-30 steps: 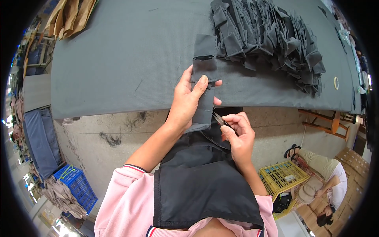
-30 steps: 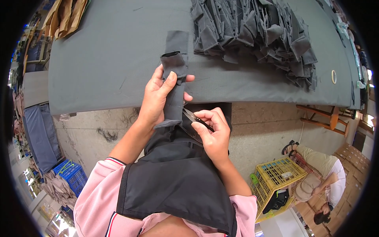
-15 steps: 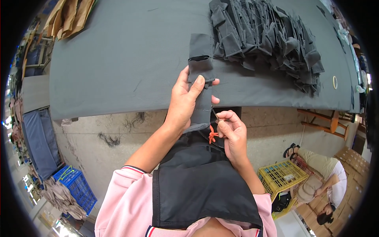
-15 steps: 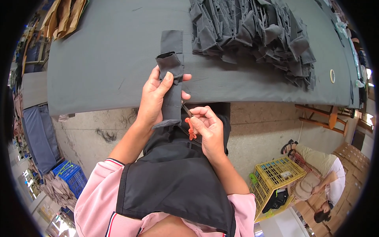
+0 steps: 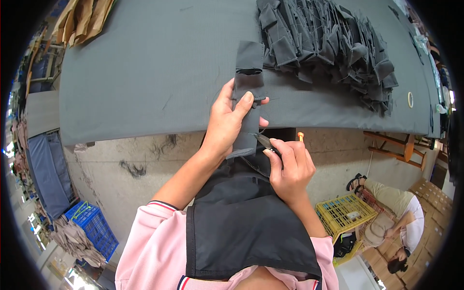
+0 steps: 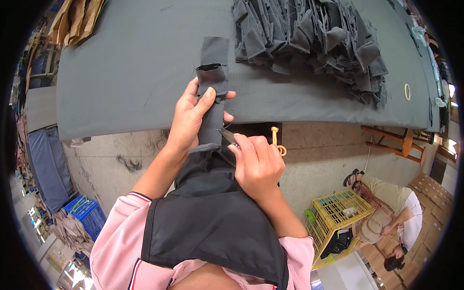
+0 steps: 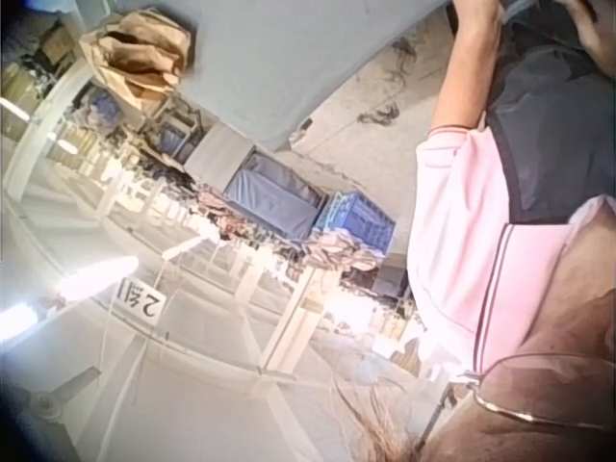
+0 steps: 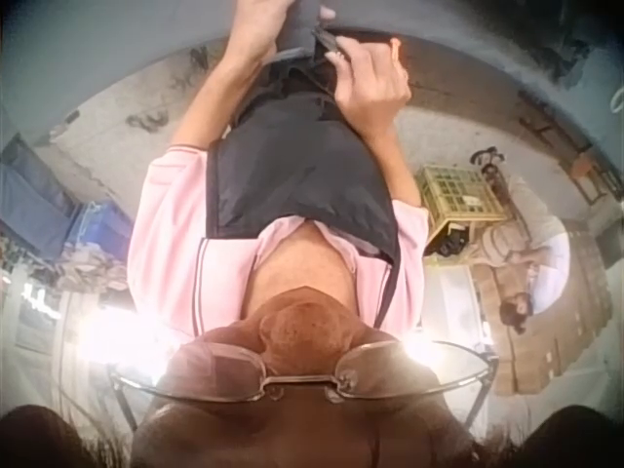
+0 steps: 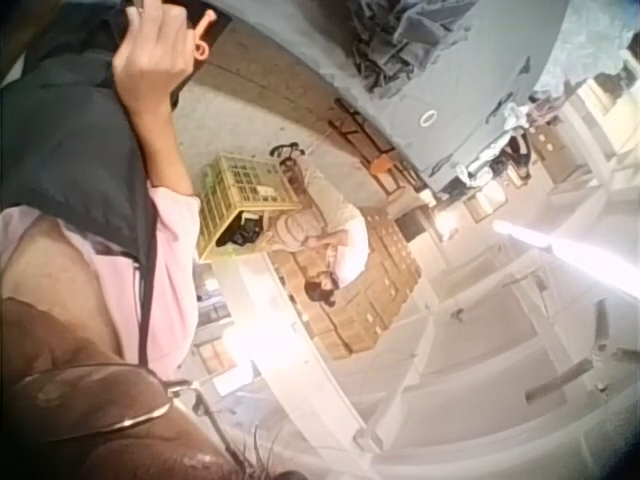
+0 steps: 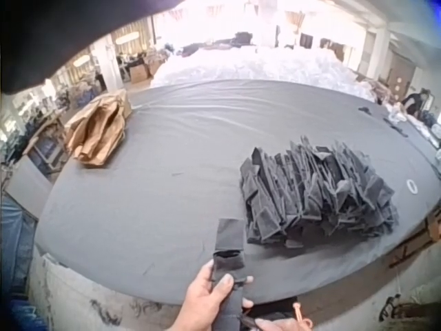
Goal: Trimming excess material from the edges of black fabric or foam strips using a nipper tool.
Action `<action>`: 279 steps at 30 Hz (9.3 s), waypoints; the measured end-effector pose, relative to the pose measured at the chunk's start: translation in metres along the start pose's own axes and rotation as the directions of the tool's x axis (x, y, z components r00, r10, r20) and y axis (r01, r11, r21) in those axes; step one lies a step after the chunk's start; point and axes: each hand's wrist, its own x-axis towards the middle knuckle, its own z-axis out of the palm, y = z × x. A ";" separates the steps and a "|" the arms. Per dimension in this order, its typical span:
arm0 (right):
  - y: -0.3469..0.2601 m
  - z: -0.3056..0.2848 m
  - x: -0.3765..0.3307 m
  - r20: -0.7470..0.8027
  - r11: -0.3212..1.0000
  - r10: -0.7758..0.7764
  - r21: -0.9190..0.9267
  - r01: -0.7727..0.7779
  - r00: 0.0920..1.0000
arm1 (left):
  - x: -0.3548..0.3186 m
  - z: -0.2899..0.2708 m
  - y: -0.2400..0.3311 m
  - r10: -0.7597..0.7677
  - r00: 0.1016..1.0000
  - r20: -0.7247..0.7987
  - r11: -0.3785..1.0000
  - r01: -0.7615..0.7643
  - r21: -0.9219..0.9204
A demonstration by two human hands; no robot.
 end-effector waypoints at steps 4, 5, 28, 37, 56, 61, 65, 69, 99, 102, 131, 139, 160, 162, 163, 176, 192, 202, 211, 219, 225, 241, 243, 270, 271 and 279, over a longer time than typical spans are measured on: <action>0.001 -0.006 0.003 0.032 0.992 -0.089 -0.091 0.091 0.996 | 0.001 0.001 0.000 -0.030 0.999 0.021 0.999 0.030 -0.014; 0.002 -0.008 0.003 0.033 0.992 -0.089 -0.091 0.092 0.995 | 0.000 0.001 0.000 -0.048 0.999 0.020 0.999 0.048 0.001; 0.004 -0.004 0.019 0.228 0.989 -0.103 0.130 0.075 0.968 | -0.008 0.000 -0.001 -0.061 0.994 0.088 0.997 0.065 -0.038; 0.000 -0.005 0.019 0.210 0.986 -0.069 0.160 0.036 0.975 | -0.011 0.003 0.002 -0.040 0.997 0.070 0.997 0.045 -0.067; 0.000 -0.004 0.000 0.038 0.929 0.109 0.352 -0.116 0.993 | -0.010 0.000 0.004 -0.183 0.973 0.144 0.972 0.201 -0.119; 0.016 -0.008 -0.003 0.286 0.718 0.385 0.505 -0.480 0.877 | -0.019 -0.009 -0.002 -0.331 0.921 0.206 0.940 0.340 -0.009; 0.015 0.016 0.012 0.290 0.741 0.381 0.473 -0.477 0.878 | -0.032 -0.010 -0.022 -0.129 0.942 0.311 0.980 0.072 0.188; 0.029 0.020 0.018 0.122 0.740 0.284 0.603 -0.298 0.951 | -0.045 -0.003 -0.013 -0.290 0.919 0.267 0.956 0.267 0.121; 0.012 -0.012 -0.012 0.185 0.835 0.369 0.365 -0.412 0.911 | -0.025 -0.040 -0.027 0.236 0.827 0.510 0.670 -0.519 0.532; 0.018 -0.009 -0.013 0.168 0.832 0.347 0.399 -0.385 0.923 | -0.024 -0.040 -0.026 0.234 0.812 0.535 0.633 -0.545 0.550; 0.019 -0.003 -0.007 0.207 0.787 0.326 0.481 -0.386 0.923 | -0.025 -0.037 -0.022 0.135 0.815 0.564 0.562 -0.532 0.634; 0.014 -0.006 0.005 0.187 0.846 0.307 0.397 -0.357 0.933 | -0.014 -0.032 -0.009 0.180 0.762 0.622 0.477 -0.620 0.623; 0.027 -0.043 -0.047 -0.151 0.777 0.578 0.402 -0.484 0.802 | -0.003 0.057 -0.033 -0.086 0.633 0.770 0.753 -0.465 0.466; 0.032 -0.044 -0.053 -0.145 0.759 0.595 0.426 -0.493 0.790 | -0.005 0.069 -0.036 -0.097 0.626 0.774 0.759 -0.457 0.464; 0.034 -0.042 -0.057 -0.216 0.713 0.641 0.521 -0.469 0.736 | -0.006 0.075 -0.038 -0.098 0.611 0.785 0.758 -0.466 0.457; 0.072 -0.036 -0.096 -0.044 0.206 0.768 0.961 -0.182 0.639 | -0.029 0.144 -0.086 -0.036 0.727 0.686 0.681 -0.484 0.549; 0.082 -0.092 -0.133 -0.285 0.420 0.828 0.886 -0.198 0.483 | -0.032 0.202 -0.122 -0.125 0.738 0.663 0.658 -0.438 0.613; 0.061 -0.104 -0.174 -0.542 0.932 0.361 0.229 -0.279 0.759 | -0.031 0.229 -0.152 -0.594 0.626 0.506 0.736 0.170 0.655; 0.065 -0.106 -0.178 -0.552 0.976 0.218 0.131 -0.175 0.805 | -0.025 0.234 -0.154 -0.567 0.640 0.518 0.686 0.020 0.727; 0.072 -0.119 -0.164 -0.596 0.895 0.446 0.301 -0.329 0.668 | 0.011 0.191 -0.173 -0.546 0.653 0.524 0.635 -0.085 0.768; 0.075 -0.119 -0.163 -0.480 0.776 0.591 0.558 -0.294 0.648 | -0.025 0.208 -0.150 -0.468 0.775 0.425 0.698 0.029 0.715; 0.102 -0.106 -0.151 -0.187 0.441 0.697 0.873 -0.208 0.693 | -0.072 0.191 -0.098 -0.527 0.665 0.529 0.709 0.001 0.705; 0.102 -0.104 -0.150 -0.161 0.456 0.666 0.861 -0.227 0.728 | -0.070 0.186 -0.095 -0.550 0.668 0.501 0.713 0.062 0.699; 0.080 -0.053 -0.078 -0.154 0.432 0.643 0.882 -0.189 0.750 | -0.074 0.120 -0.072 0.218 0.771 0.598 0.271 -0.637 0.722; 0.082 -0.043 -0.077 -0.122 0.440 0.631 0.870 -0.224 0.766 | -0.066 0.106 -0.076 0.174 0.837 0.519 0.418 -0.540 0.731; 0.070 -0.068 -0.038 0.085 0.355 0.592 0.865 -0.354 0.802 | -0.055 0.106 -0.058 0.319 0.869 0.379 0.605 -0.495 0.624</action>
